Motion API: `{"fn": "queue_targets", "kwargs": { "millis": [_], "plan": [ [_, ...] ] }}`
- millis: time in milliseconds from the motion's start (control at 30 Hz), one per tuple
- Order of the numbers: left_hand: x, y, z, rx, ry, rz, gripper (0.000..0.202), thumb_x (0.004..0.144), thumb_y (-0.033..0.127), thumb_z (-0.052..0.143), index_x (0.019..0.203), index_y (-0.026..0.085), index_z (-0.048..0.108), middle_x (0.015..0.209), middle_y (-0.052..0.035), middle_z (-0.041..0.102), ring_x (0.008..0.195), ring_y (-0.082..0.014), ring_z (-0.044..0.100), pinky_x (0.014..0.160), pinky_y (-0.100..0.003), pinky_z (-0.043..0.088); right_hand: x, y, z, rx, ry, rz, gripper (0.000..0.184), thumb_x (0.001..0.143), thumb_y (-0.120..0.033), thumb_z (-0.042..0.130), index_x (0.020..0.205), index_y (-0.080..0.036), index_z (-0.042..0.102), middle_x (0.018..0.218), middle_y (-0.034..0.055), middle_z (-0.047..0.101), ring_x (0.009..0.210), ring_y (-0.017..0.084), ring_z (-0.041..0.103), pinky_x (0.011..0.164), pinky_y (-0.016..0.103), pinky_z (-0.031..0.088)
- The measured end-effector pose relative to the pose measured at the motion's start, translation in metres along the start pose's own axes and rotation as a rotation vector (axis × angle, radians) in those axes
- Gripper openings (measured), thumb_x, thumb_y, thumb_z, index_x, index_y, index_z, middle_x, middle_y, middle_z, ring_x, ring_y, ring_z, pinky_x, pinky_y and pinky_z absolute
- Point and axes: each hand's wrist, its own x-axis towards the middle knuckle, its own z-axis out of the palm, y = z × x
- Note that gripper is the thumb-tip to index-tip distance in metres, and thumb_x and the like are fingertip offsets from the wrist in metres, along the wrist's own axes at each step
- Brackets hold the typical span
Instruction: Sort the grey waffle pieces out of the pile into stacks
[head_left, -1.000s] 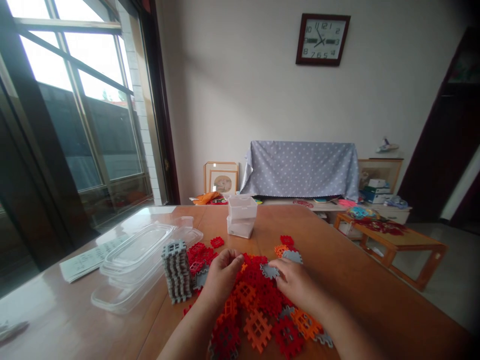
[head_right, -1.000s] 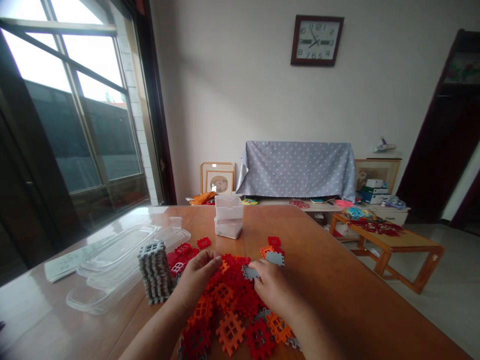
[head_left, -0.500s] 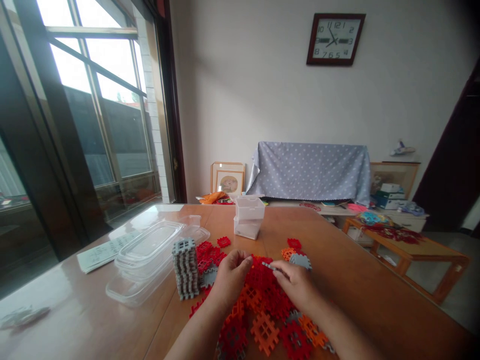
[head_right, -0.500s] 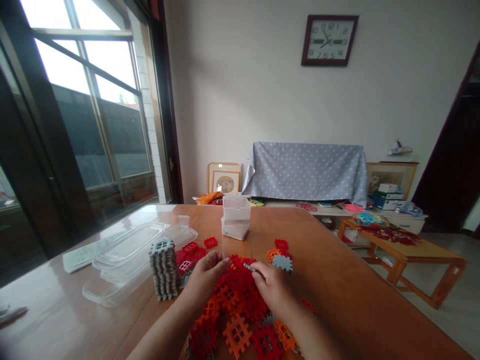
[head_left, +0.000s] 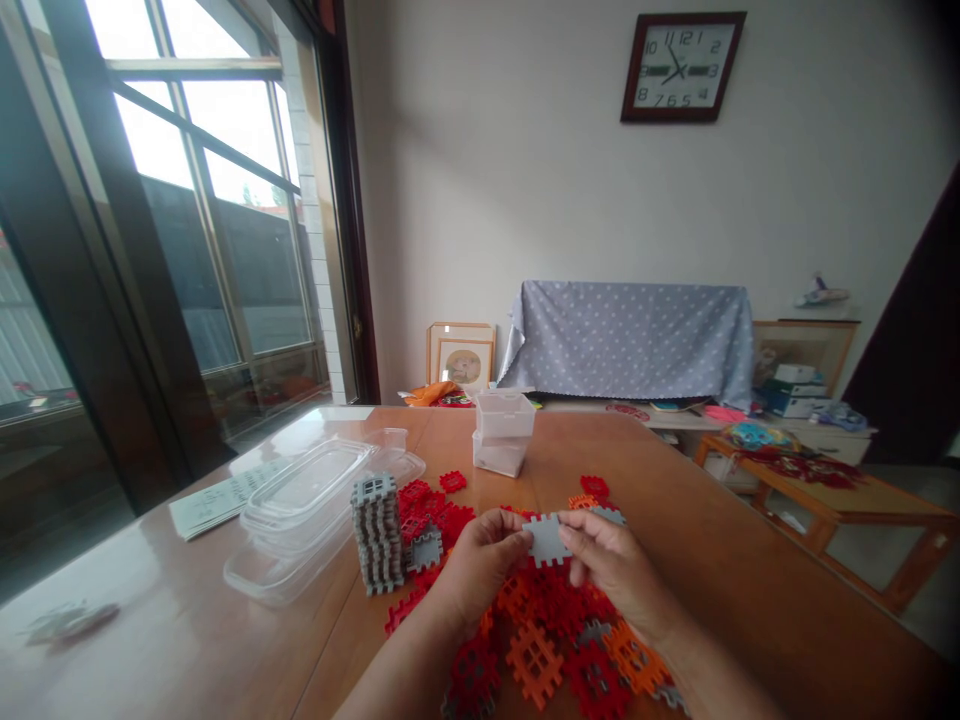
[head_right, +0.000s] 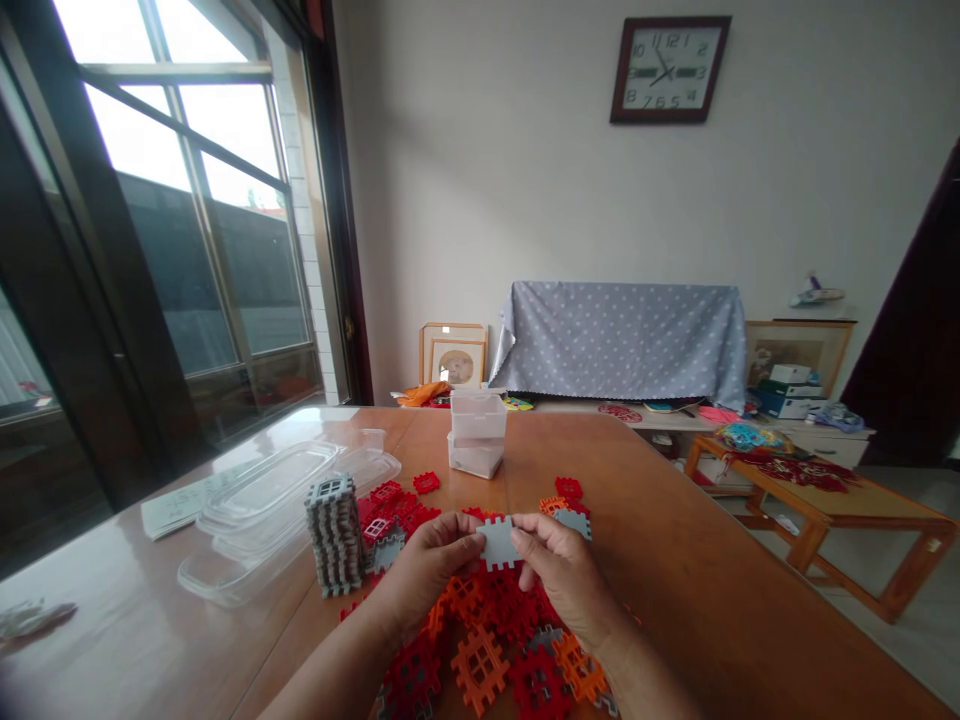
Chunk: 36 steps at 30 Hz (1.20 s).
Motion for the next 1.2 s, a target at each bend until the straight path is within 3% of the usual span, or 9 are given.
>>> {"fn": "queue_targets", "kwargs": {
  "millis": [67,133,200,267,400,533,700,867,1200],
  "plan": [
    [-0.001,0.0,0.0,-0.009,0.005,-0.02,0.04,0.068,0.046,0.086,0.08,0.015,0.063,0.067,0.0011,0.061,0.06,-0.0102,0.051,0.062,-0.024,0.036,0.0,0.002,-0.001,-0.026,-0.002,-0.039,0.048,0.092,-0.051,0.062,0.128,-0.02,0.064,0.087,0.003,0.071,0.067,0.015,0.061,0.069,0.029,0.047],
    [-0.001,0.0,-0.001,-0.019,0.016,-0.03,0.038,0.068,0.045,0.085,0.079,0.015,0.063,0.066,0.0009,0.061,0.06,-0.0103,0.051,0.061,-0.024,0.036,-0.002,0.003,-0.002,-0.107,0.006,-0.118,0.053,0.09,-0.046,0.065,0.138,-0.024,0.057,0.116,0.0083,0.071,0.091,0.021,0.067,0.081,0.034,0.052],
    [-0.001,0.0,-0.002,-0.031,0.02,-0.038,0.035,0.069,0.042,0.084,0.078,0.015,0.064,0.064,0.0012,0.061,0.058,-0.01,0.05,0.06,-0.023,0.035,-0.005,0.004,-0.004,-0.262,0.019,-0.211,0.062,0.087,-0.038,0.069,0.145,-0.029,0.05,0.14,0.0091,0.061,0.119,0.026,0.061,0.093,0.038,0.052],
    [0.0,0.0,-0.003,-0.04,0.014,-0.046,0.032,0.07,0.039,0.083,0.078,0.015,0.063,0.062,0.0015,0.06,0.057,-0.0095,0.05,0.059,-0.023,0.033,-0.007,0.003,-0.005,-0.448,0.018,-0.302,0.065,0.084,-0.031,0.07,0.146,-0.032,0.05,0.15,0.0072,0.052,0.133,0.027,0.052,0.102,0.041,0.049],
    [-0.001,0.0,-0.002,-0.052,0.0,-0.07,0.028,0.073,0.037,0.08,0.077,0.015,0.063,0.061,0.0011,0.061,0.055,-0.0095,0.05,0.057,-0.023,0.033,-0.008,0.0,-0.005,-0.641,0.008,-0.439,0.057,0.082,-0.023,0.068,0.138,-0.031,0.059,0.146,0.006,0.056,0.136,0.026,0.05,0.117,0.044,0.038],
    [-0.002,0.001,0.0,-0.063,0.0,-0.084,0.029,0.075,0.038,0.08,0.085,0.015,0.065,0.072,-0.0014,0.066,0.061,-0.0104,0.055,0.063,-0.023,0.038,-0.004,-0.001,-0.017,-0.65,0.05,-0.404,0.051,0.082,-0.026,0.069,0.133,-0.03,0.063,0.139,0.0061,0.062,0.13,0.026,0.056,0.113,0.043,0.043],
    [0.0,0.002,-0.004,-0.036,0.048,-0.078,0.037,0.076,0.045,0.081,0.091,0.016,0.066,0.081,-0.0034,0.069,0.07,-0.0119,0.059,0.068,-0.023,0.042,0.008,0.01,-0.069,-0.52,0.274,-0.223,0.055,0.082,-0.04,0.069,0.136,-0.028,0.061,0.132,0.0072,0.069,0.118,0.028,0.065,0.097,0.042,0.053],
    [0.002,0.003,-0.007,-0.005,0.057,-0.061,0.039,0.072,0.049,0.083,0.087,0.016,0.066,0.079,-0.0019,0.068,0.067,-0.0113,0.057,0.066,-0.023,0.041,0.019,0.035,-0.11,-0.458,0.376,-0.131,0.053,0.078,-0.04,0.072,0.129,-0.025,0.066,0.132,0.0082,0.07,0.126,0.029,0.062,0.107,0.042,0.048],
    [0.002,0.006,-0.005,0.01,0.042,-0.042,0.042,0.071,0.051,0.083,0.084,0.015,0.064,0.073,-0.0005,0.063,0.06,-0.0092,0.049,0.058,-0.022,0.035,0.02,0.043,-0.102,-0.404,0.316,-0.082,0.055,0.073,-0.041,0.078,0.124,-0.022,0.07,0.124,0.0098,0.073,0.122,0.031,0.064,0.108,0.048,0.046]
  ]
}}
